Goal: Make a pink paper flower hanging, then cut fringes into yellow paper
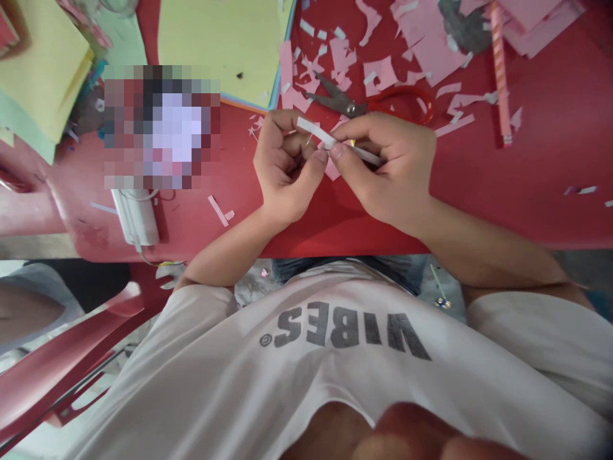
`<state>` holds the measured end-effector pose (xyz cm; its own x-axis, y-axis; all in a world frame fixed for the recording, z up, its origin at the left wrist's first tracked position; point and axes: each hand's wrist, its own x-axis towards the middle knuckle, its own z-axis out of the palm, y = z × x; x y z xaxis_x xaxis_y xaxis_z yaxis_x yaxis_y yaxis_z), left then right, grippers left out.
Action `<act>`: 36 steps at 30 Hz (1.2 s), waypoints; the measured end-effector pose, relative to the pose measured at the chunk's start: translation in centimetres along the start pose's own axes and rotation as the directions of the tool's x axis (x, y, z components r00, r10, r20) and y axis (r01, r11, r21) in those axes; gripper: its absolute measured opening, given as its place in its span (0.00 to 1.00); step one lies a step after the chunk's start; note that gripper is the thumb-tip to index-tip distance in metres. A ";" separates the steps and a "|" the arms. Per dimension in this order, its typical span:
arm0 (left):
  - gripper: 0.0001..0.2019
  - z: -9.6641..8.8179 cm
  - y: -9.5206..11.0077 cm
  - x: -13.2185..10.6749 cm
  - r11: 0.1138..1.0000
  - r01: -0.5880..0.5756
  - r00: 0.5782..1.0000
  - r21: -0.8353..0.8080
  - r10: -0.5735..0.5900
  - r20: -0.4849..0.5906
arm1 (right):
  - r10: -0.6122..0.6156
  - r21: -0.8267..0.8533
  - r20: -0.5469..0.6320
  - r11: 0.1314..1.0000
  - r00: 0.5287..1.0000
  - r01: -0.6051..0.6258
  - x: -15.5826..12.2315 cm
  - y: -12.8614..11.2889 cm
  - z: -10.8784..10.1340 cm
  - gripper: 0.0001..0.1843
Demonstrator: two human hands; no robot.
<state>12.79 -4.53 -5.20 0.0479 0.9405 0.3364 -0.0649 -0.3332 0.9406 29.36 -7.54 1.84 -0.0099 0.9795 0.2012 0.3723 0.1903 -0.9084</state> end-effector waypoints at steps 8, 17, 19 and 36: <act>0.25 0.1 0.4 0.2 0.998 -0.020 1.000 -0.061 0.019 -0.010 | -0.030 0.007 -0.049 1.000 0.998 0.030 0.2 0.7 0.4 0.18; 0.32 -0.4 -0.5 0.5 0.994 0.093 0.995 -0.055 -0.091 0.028 | -0.036 0.031 -0.076 0.999 0.996 0.038 0.5 0.8 0.4 0.14; 0.31 -0.5 -0.6 0.6 0.993 0.099 0.995 -0.060 -0.096 0.039 | -0.044 0.052 -0.068 0.998 0.997 0.048 0.5 0.9 0.4 0.14; 0.30 -0.7 -1.4 1.0 0.998 0.057 0.998 0.001 -0.057 0.007 | -0.027 0.003 -0.047 1.000 0.999 0.027 0.1 0.2 0.6 0.15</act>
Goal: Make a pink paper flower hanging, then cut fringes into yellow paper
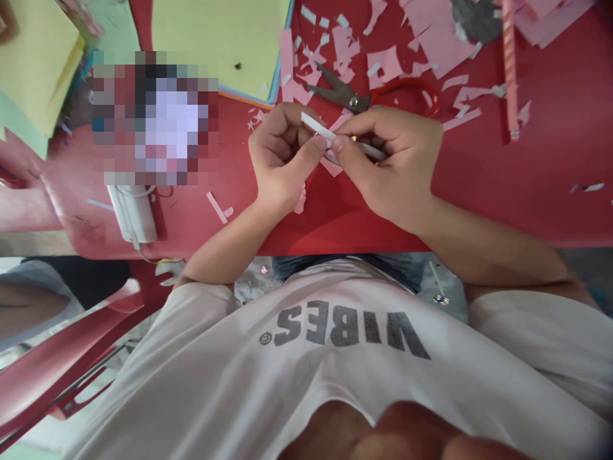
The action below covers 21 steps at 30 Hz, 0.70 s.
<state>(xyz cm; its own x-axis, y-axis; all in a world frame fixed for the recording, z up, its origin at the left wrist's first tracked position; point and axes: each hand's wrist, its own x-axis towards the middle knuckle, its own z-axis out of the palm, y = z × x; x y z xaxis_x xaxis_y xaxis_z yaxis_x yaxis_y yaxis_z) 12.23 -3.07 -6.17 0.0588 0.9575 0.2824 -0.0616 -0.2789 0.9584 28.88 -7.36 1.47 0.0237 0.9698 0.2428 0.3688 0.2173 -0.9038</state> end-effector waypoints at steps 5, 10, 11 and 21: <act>0.25 -0.2 0.3 0.5 0.991 -0.025 1.000 -0.132 0.025 0.000 | 0.017 0.020 0.005 1.000 1.000 -0.017 0.1 -0.5 -0.3 0.16; 0.30 -0.3 0.6 0.6 0.999 0.010 1.000 -0.043 -0.010 0.001 | 0.002 0.076 -0.013 0.997 1.000 -0.001 -0.3 -0.9 -0.4 0.12; 0.30 -0.4 0.8 0.6 0.999 0.011 1.000 -0.032 -0.011 0.004 | -0.005 0.071 -0.015 0.997 1.000 0.006 -0.5 -1.0 -0.4 0.11; 0.25 -0.3 0.9 0.1 0.993 -0.073 0.997 -0.089 0.074 0.008 | -0.011 -0.004 -0.014 1.000 1.000 0.011 -0.5 -2.0 -1.1 0.14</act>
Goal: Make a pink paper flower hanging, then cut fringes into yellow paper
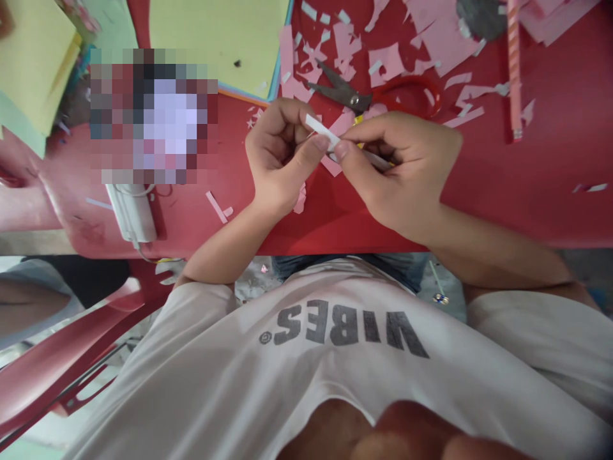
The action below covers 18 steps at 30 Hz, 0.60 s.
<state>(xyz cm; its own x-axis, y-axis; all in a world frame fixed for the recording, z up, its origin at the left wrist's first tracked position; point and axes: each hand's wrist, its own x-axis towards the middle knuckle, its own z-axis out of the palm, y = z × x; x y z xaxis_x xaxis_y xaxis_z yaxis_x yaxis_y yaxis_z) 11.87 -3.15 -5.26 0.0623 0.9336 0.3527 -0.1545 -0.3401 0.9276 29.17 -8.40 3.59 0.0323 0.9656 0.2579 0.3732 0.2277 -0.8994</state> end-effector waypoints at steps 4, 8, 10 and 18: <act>0.24 0.3 0.3 -0.3 0.999 0.044 0.999 -0.011 -0.044 -0.006 | -0.045 0.047 -0.029 0.998 0.999 0.046 0.2 0.4 0.3 0.11; 0.24 0.4 0.7 -0.4 0.994 0.105 0.994 0.006 -0.105 -0.007 | -0.025 0.053 -0.038 0.998 0.999 0.027 0.2 1.1 0.7 0.09; 0.24 0.5 1.0 -0.4 0.993 0.115 0.993 0.020 -0.115 -0.010 | -0.007 0.061 -0.035 0.998 0.999 0.009 0.2 1.3 0.8 0.10; 0.20 1.3 3.1 0.7 0.996 0.026 0.998 -0.087 -0.020 0.065 | 0.068 0.111 0.100 0.991 0.993 -0.079 0.2 1.8 0.9 0.17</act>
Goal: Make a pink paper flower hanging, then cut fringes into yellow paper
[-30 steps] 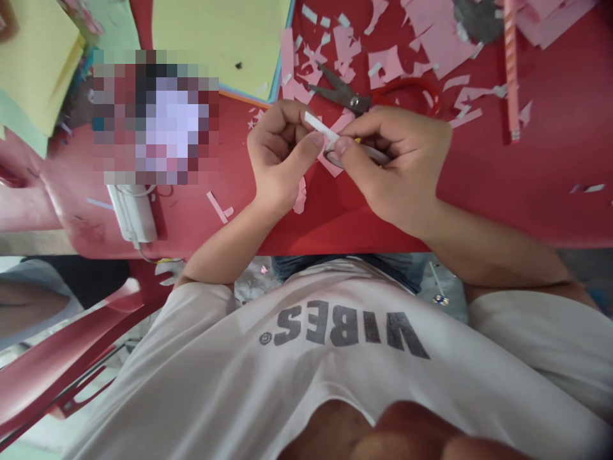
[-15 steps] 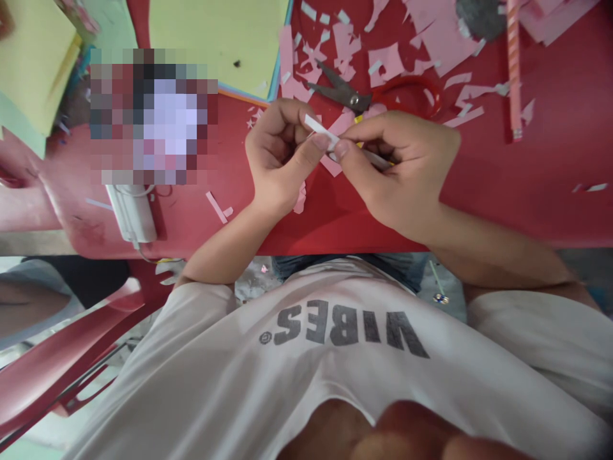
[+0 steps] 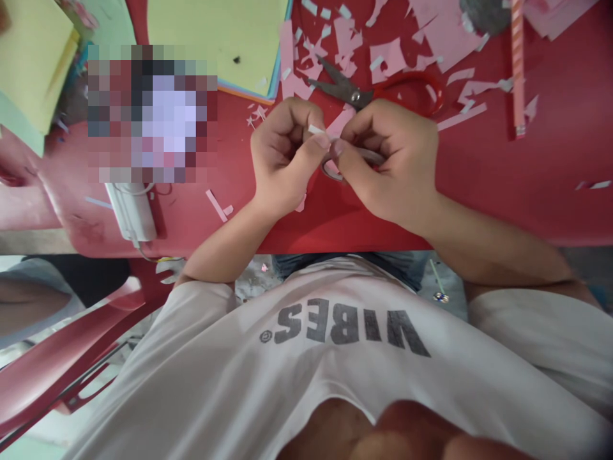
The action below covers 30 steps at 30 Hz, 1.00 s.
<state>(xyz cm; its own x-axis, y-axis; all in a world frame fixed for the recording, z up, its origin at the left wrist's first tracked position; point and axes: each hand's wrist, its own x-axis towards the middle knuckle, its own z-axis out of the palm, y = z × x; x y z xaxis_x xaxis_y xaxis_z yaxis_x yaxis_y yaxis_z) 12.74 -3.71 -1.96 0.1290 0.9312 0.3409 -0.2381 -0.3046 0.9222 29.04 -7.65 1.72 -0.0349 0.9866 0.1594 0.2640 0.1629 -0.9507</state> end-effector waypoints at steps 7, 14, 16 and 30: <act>0.25 -0.7 -0.3 -0.8 0.982 0.187 0.980 0.031 -0.184 -0.072 | -0.077 -0.035 -0.023 0.996 0.997 0.076 0.3 -0.1 0.0 0.18; 0.23 -1.0 -0.7 -1.3 0.969 0.247 0.967 -0.029 -0.248 -0.055 | -0.089 -0.009 -0.025 0.996 0.996 0.088 0.3 0.1 0.0 0.16; 0.23 -1.0 -1.0 -1.2 0.965 0.262 0.964 -0.023 -0.263 -0.040 | -0.095 -0.004 -0.030 0.995 0.995 0.095 0.5 0.3 0.0 0.14; 0.26 -1.2 -1.7 -0.5 0.967 0.254 0.966 0.015 -0.255 0.038 | -0.114 0.001 -0.049 0.993 0.992 0.115 0.8 0.0 -0.5 0.12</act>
<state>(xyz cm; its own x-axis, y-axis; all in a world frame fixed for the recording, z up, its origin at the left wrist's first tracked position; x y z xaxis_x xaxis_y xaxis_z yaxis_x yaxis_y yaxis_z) 11.93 -3.41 -3.92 0.2221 0.9697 0.1016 -0.1827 -0.0609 0.9813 29.49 -6.88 1.97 -0.0180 0.9599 0.2799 0.2573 0.2750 -0.9264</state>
